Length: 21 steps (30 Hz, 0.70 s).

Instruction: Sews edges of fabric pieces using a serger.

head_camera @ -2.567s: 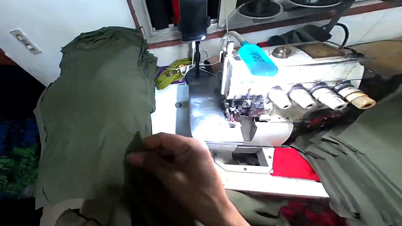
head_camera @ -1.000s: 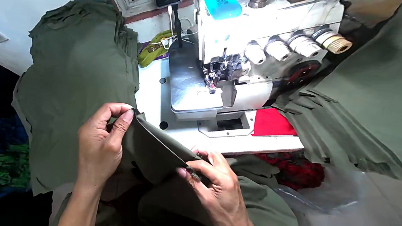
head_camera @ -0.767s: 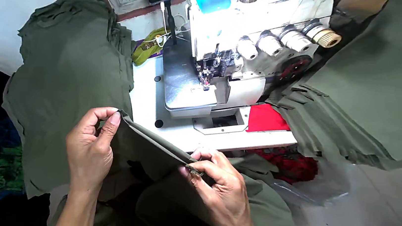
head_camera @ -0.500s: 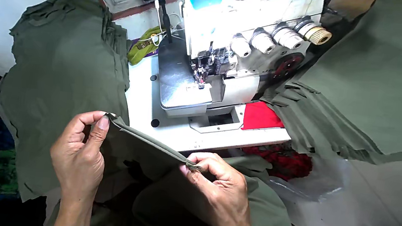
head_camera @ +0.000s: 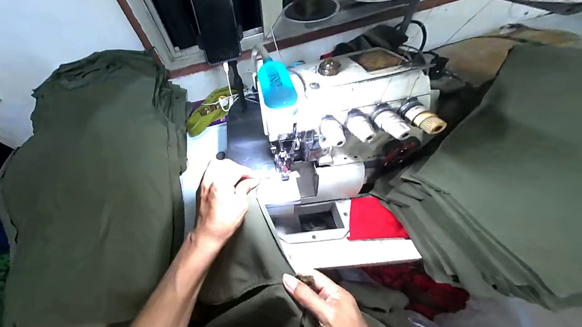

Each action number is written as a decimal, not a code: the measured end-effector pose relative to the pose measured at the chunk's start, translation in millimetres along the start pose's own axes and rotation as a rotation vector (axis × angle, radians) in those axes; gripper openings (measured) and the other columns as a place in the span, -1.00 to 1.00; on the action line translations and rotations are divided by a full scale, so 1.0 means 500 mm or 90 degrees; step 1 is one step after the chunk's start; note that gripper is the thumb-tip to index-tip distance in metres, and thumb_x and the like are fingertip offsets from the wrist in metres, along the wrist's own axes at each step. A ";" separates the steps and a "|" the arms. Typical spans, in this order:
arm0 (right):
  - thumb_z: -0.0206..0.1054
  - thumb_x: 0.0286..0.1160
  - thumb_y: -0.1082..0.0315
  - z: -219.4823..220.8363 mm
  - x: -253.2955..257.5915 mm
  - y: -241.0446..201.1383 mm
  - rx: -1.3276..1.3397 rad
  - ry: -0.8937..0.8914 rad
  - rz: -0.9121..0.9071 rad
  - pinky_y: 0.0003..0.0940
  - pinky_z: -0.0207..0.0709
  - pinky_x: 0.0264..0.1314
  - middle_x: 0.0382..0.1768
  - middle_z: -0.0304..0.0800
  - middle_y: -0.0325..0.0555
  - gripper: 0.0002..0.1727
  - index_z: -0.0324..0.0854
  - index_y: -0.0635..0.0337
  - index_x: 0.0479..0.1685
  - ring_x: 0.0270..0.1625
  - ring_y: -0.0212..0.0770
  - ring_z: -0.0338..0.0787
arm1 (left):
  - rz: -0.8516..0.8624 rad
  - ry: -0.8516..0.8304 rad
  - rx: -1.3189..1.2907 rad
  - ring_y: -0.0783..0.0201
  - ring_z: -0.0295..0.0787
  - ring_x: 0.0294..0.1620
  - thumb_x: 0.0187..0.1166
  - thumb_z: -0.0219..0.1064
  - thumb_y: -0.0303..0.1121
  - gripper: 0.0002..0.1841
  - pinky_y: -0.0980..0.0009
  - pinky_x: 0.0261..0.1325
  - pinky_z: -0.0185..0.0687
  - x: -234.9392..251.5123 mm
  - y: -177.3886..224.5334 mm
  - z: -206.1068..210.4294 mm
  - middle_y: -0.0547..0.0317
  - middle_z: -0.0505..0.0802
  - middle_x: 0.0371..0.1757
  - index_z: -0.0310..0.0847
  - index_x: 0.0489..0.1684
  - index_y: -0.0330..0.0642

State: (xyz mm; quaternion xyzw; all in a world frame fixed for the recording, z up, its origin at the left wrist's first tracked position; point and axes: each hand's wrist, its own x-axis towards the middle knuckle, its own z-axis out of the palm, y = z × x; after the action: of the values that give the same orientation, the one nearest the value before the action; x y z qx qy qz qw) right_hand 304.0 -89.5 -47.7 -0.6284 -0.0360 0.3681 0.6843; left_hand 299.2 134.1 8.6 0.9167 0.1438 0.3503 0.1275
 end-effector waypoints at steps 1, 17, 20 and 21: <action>0.45 0.46 0.43 -0.002 0.000 -0.002 0.014 0.004 0.004 -0.45 0.68 -0.16 -0.40 0.85 -0.25 -0.94 0.80 0.19 -0.22 -0.32 -0.43 0.79 | -0.005 0.027 0.018 0.20 0.73 0.07 0.43 0.54 -0.28 -0.91 0.21 0.21 0.59 -0.007 -0.002 0.013 0.23 0.86 -0.11 0.87 -0.25 -0.04; 0.20 0.48 0.54 -0.174 0.026 -0.113 0.107 -0.091 -0.009 -0.47 0.76 -0.23 -0.42 0.89 -0.19 -0.78 0.79 0.15 -0.28 -0.36 -0.41 0.86 | 0.013 -0.043 0.073 0.12 0.70 0.48 0.77 0.14 -0.14 -0.60 0.22 0.53 0.58 -0.112 0.121 0.027 0.11 0.84 0.38 0.83 0.27 -0.13; 0.24 0.46 0.52 -0.173 0.038 -0.116 0.128 -0.091 -0.010 -0.44 0.77 -0.25 -0.41 0.88 -0.13 -0.81 0.80 0.20 -0.28 -0.36 -0.38 0.86 | 0.002 -0.059 0.073 0.16 0.64 0.54 0.78 0.12 -0.15 -0.60 0.24 0.55 0.56 -0.105 0.120 0.026 0.17 0.80 0.44 0.81 0.30 -0.10; 0.25 0.45 0.51 -0.171 0.040 -0.115 0.134 -0.087 -0.012 -0.44 0.77 -0.24 -0.40 0.89 -0.11 -0.82 0.80 0.22 -0.27 -0.35 -0.37 0.86 | 0.001 -0.063 0.070 0.16 0.62 0.56 0.78 0.12 -0.15 -0.60 0.23 0.55 0.56 -0.103 0.119 0.026 0.18 0.79 0.45 0.80 0.32 -0.09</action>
State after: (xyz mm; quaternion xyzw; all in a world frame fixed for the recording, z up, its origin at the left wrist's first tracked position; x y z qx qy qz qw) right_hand 388.7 -146.3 -22.5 -0.5260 -0.0499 0.4052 0.7461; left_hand 281.6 58.9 -11.9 0.9385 0.1557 0.2965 0.0839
